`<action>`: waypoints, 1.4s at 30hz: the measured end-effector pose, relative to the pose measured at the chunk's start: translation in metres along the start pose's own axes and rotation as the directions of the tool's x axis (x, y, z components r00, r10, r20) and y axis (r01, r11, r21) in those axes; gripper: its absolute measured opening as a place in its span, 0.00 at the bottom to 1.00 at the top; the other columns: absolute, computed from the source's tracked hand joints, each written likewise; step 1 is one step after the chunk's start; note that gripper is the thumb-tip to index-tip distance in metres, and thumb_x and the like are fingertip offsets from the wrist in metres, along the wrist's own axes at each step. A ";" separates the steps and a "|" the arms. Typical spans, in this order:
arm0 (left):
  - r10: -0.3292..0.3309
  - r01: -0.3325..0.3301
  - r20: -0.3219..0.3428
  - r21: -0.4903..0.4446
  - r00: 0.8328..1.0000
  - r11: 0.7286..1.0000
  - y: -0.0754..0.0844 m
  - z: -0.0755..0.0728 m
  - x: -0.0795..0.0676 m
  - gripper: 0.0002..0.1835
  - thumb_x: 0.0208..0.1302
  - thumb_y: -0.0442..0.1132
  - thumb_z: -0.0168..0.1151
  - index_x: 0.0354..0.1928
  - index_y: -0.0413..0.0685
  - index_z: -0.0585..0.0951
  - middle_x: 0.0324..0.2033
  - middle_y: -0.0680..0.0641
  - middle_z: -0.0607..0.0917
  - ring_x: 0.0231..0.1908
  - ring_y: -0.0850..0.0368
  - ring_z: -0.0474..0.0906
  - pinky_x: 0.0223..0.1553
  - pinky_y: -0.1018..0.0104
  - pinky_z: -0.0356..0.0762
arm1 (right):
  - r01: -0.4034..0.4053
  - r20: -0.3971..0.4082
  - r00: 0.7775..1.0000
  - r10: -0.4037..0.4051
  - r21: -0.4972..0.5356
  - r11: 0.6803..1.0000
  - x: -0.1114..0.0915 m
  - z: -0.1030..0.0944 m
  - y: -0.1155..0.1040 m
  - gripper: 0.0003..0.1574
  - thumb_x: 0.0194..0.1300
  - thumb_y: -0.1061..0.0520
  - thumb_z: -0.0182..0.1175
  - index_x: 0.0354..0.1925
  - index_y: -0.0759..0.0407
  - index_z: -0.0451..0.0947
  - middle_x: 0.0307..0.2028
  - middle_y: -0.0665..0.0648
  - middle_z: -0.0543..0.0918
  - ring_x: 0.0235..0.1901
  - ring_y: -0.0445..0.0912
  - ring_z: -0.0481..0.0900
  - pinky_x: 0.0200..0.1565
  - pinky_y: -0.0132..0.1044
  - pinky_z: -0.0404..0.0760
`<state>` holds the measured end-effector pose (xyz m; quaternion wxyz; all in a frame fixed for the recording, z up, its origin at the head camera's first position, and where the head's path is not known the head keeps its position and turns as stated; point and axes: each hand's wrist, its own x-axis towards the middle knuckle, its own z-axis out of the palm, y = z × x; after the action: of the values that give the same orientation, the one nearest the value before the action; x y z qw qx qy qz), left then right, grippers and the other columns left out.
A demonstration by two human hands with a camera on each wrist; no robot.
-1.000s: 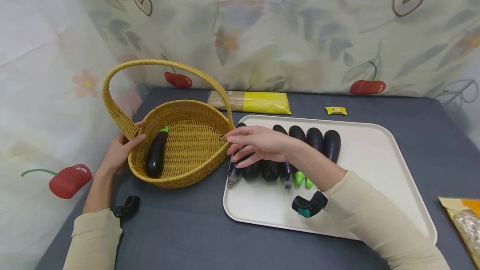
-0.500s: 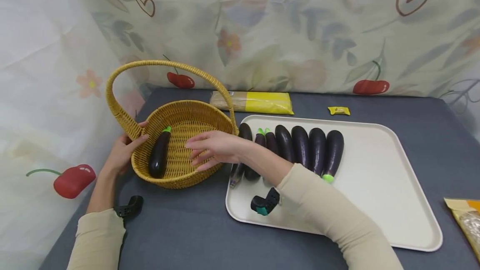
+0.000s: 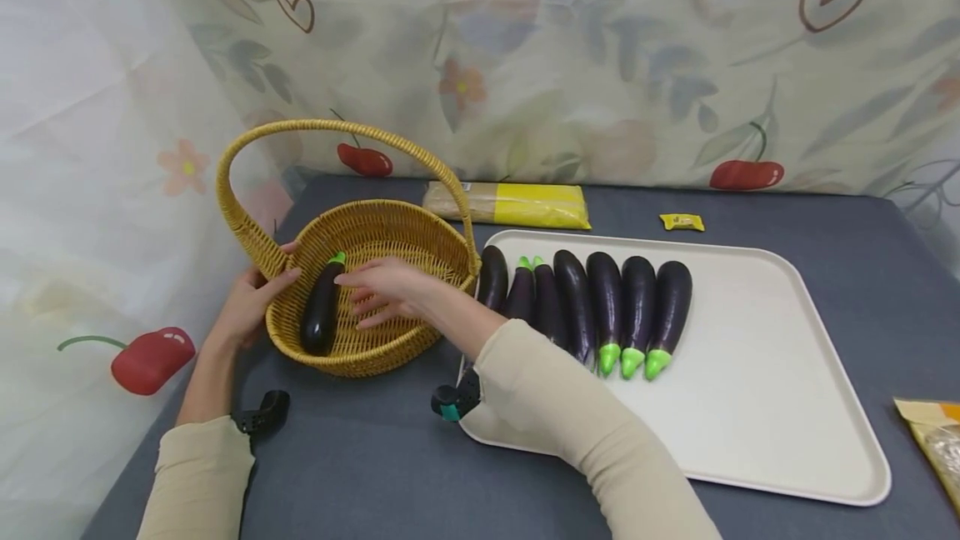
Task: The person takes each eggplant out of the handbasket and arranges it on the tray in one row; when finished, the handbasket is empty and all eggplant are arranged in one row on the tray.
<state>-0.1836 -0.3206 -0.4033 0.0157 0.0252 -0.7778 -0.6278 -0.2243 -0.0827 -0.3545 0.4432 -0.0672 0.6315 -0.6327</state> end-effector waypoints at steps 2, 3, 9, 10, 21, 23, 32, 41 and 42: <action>0.004 -0.004 -0.002 0.000 1.000 1.000 0.000 0.000 0.000 0.31 0.68 0.43 0.57 0.71 0.43 0.62 0.60 0.32 0.68 0.48 0.59 0.74 0.40 0.72 0.76 | -0.015 -0.041 0.999 0.015 0.000 1.000 0.007 0.006 0.002 0.32 0.67 0.53 0.59 0.65 0.62 0.65 0.54 0.66 0.74 0.46 0.55 0.78 0.39 0.46 0.80; 0.006 -0.005 -0.003 0.002 1.000 1.000 0.000 0.000 0.000 0.31 0.68 0.43 0.57 0.71 0.43 0.62 0.60 0.32 0.69 0.47 0.58 0.74 0.39 0.71 0.76 | -0.023 -0.060 0.998 0.022 -0.007 1.000 0.010 0.009 0.003 0.32 0.67 0.52 0.59 0.65 0.63 0.65 0.52 0.66 0.74 0.45 0.55 0.78 0.39 0.46 0.80; 0.005 -0.005 0.006 -0.006 1.000 1.000 0.001 0.000 -0.002 0.32 0.68 0.43 0.57 0.71 0.44 0.62 0.60 0.31 0.68 0.49 0.55 0.74 0.39 0.70 0.77 | -0.058 -0.136 0.989 0.052 -0.045 0.997 0.020 0.025 0.011 0.33 0.64 0.52 0.62 0.63 0.65 0.67 0.49 0.65 0.77 0.42 0.57 0.80 0.36 0.47 0.81; 0.005 -0.005 0.007 -0.009 1.000 1.000 0.001 0.000 -0.002 0.32 0.68 0.43 0.57 0.71 0.44 0.62 0.60 0.32 0.68 0.49 0.54 0.74 0.39 0.70 0.77 | -0.061 -0.144 0.988 0.053 -0.049 0.997 0.021 0.027 0.012 0.33 0.64 0.52 0.63 0.63 0.65 0.67 0.48 0.65 0.77 0.42 0.57 0.80 0.35 0.47 0.81; 0.034 -0.034 0.000 0.006 0.999 0.999 0.005 0.002 -0.002 0.30 0.68 0.43 0.58 0.69 0.42 0.64 0.61 0.33 0.69 0.51 0.55 0.73 0.41 0.71 0.76 | -0.078 -0.210 0.977 0.049 -0.131 0.988 0.026 0.045 0.014 0.32 0.63 0.51 0.64 0.61 0.64 0.70 0.44 0.62 0.78 0.39 0.56 0.80 0.35 0.46 0.81; 0.042 -0.042 -0.004 0.013 0.999 0.999 0.004 0.002 -0.002 0.30 0.68 0.43 0.58 0.69 0.41 0.64 0.61 0.34 0.69 0.51 0.58 0.72 0.42 0.72 0.75 | -0.071 -0.211 0.977 0.043 -0.127 0.989 0.027 0.048 0.015 0.27 0.63 0.52 0.64 0.56 0.64 0.74 0.42 0.61 0.78 0.38 0.55 0.80 0.35 0.46 0.81; 0.033 -0.033 -0.003 0.023 0.999 0.999 0.001 -0.001 -0.001 0.30 0.68 0.42 0.57 0.70 0.42 0.63 0.62 0.34 0.68 0.51 0.62 0.71 0.43 0.73 0.73 | -0.042 -0.283 0.959 -0.002 -0.148 0.988 0.030 0.065 0.019 0.34 0.57 0.49 0.69 0.56 0.64 0.71 0.42 0.56 0.75 0.40 0.52 0.79 0.38 0.47 0.80; 0.049 -0.049 0.005 0.019 0.999 0.999 0.002 0.000 -0.003 0.30 0.68 0.42 0.57 0.69 0.42 0.64 0.62 0.35 0.69 0.50 0.62 0.72 0.43 0.72 0.74 | -0.012 -0.182 0.983 -0.005 -0.093 0.996 0.029 0.056 0.019 0.33 0.59 0.57 0.67 0.61 0.62 0.69 0.46 0.58 0.77 0.45 0.55 0.79 0.40 0.48 0.79; 0.049 -0.049 0.005 0.021 0.999 0.999 0.002 0.000 -0.003 0.30 0.68 0.43 0.57 0.70 0.42 0.64 0.62 0.35 0.69 0.50 0.62 0.72 0.43 0.72 0.74 | -0.011 -0.160 0.987 -0.002 -0.076 0.997 0.028 0.054 0.019 0.34 0.60 0.57 0.67 0.62 0.61 0.68 0.46 0.59 0.77 0.45 0.56 0.79 0.40 0.48 0.79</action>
<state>-0.1806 -0.3201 -0.4013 0.0291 0.0049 -0.7847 -0.6192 -0.1972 -0.1369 -0.3731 0.3897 -0.0317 0.6887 -0.6106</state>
